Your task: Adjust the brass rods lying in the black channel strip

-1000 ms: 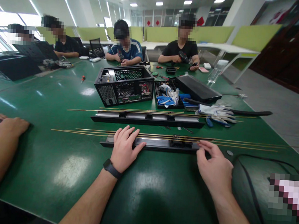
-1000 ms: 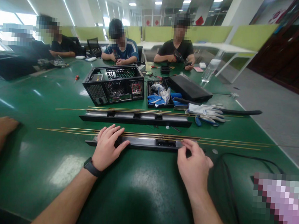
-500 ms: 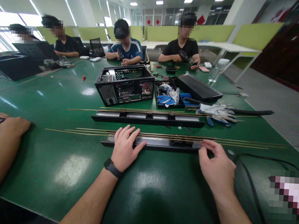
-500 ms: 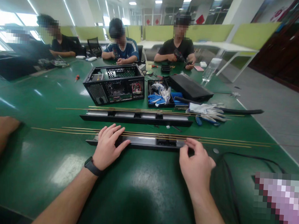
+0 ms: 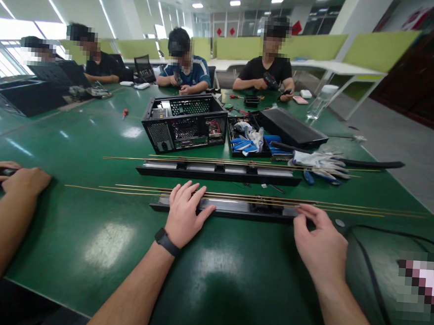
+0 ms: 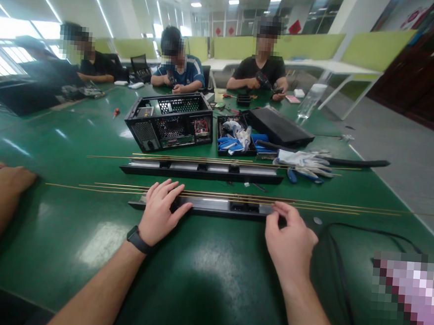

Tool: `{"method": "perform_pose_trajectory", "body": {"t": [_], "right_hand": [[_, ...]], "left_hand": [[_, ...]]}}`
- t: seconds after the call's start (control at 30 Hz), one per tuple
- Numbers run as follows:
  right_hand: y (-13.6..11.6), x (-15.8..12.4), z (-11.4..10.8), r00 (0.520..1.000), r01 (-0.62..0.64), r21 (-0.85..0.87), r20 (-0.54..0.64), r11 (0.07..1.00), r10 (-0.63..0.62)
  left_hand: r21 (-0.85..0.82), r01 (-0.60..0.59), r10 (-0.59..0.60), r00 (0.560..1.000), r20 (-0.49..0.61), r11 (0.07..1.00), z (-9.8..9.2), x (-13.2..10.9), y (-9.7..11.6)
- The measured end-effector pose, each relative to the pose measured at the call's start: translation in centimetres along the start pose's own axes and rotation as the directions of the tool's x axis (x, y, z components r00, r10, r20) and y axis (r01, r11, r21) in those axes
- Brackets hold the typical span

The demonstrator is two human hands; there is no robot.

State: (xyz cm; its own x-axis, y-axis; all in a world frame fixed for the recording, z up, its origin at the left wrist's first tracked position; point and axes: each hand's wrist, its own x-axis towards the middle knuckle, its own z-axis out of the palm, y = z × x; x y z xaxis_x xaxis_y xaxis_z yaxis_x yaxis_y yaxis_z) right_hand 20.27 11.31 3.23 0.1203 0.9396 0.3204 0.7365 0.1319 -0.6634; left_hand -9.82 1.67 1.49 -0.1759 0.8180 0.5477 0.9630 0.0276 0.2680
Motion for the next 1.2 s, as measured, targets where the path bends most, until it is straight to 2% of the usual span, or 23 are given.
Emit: {"method": "perform_pose_trajectory", "body": {"t": [0.13, 0.23, 0.33, 0.43, 0.63, 0.83, 0.93, 1.0, 1.1, 1.2], "right_hand": [[0.3, 0.0, 0.0, 0.999, 0.027, -0.004, 0.018, 1.0, -0.027], [0.4, 0.3, -0.1, 1.0, -0.024, -0.043, -0.007, 0.999, 0.024], [0.1, 0.5, -0.2, 0.995, -0.094, -0.084, 0.037, 0.992, 0.098], [0.3, 0.5, -0.2, 0.992, -0.07, -0.072, 0.104, 0.995, 0.077], [2.1, 0.6, 0.3, 0.995, -0.086, -0.09, 0.049, 0.992, 0.09], [0.5, 0.5, 0.1, 0.993, -0.03, -0.06, 0.116, 0.998, 0.037], [0.2, 0.5, 0.1, 0.994, -0.08, -0.077, 0.07, 0.994, 0.085], [0.3, 0.3, 0.2, 0.998, -0.052, -0.054, 0.038, 0.997, 0.054], [0.4, -0.1, 0.6, 0.998, 0.054, 0.006, 0.027, 0.999, -0.054], [0.2, -0.2, 0.8, 0.998, 0.052, 0.019, 0.041, 0.998, -0.052]], "left_hand": [[-0.01, 0.01, -0.01, 1.0, -0.001, 1.0, -0.1, 0.1, 0.1], [-0.012, 0.019, -0.019, 1.0, 0.003, 1.0, -0.3, 0.1, 0.3], [-0.019, 0.028, -0.028, 1.0, 0.008, 0.999, -0.3, 0.1, 0.5], [-0.021, 0.047, -0.046, 0.999, 0.014, 0.999, -0.3, 0.1, 0.5], [-0.027, 0.052, -0.052, 0.999, 0.01, 0.998, -0.3, 0.1, 0.6], [-0.024, 0.047, -0.047, 0.999, 0.009, 0.999, -0.3, 0.1, 0.6], [-0.023, 0.037, -0.036, 0.999, 0.012, 0.999, -0.3, 0.1, 0.4], [-0.025, 0.03, -0.03, 0.999, 0.012, 0.999, -0.3, 0.1, 0.4], [-0.02, 0.029, -0.029, 1.0, 0.006, 0.999, -0.2, 0.0, 0.3], [-0.012, 0.018, -0.018, 1.0, -0.003, 1.0, -0.2, 0.0, 0.2]]}}
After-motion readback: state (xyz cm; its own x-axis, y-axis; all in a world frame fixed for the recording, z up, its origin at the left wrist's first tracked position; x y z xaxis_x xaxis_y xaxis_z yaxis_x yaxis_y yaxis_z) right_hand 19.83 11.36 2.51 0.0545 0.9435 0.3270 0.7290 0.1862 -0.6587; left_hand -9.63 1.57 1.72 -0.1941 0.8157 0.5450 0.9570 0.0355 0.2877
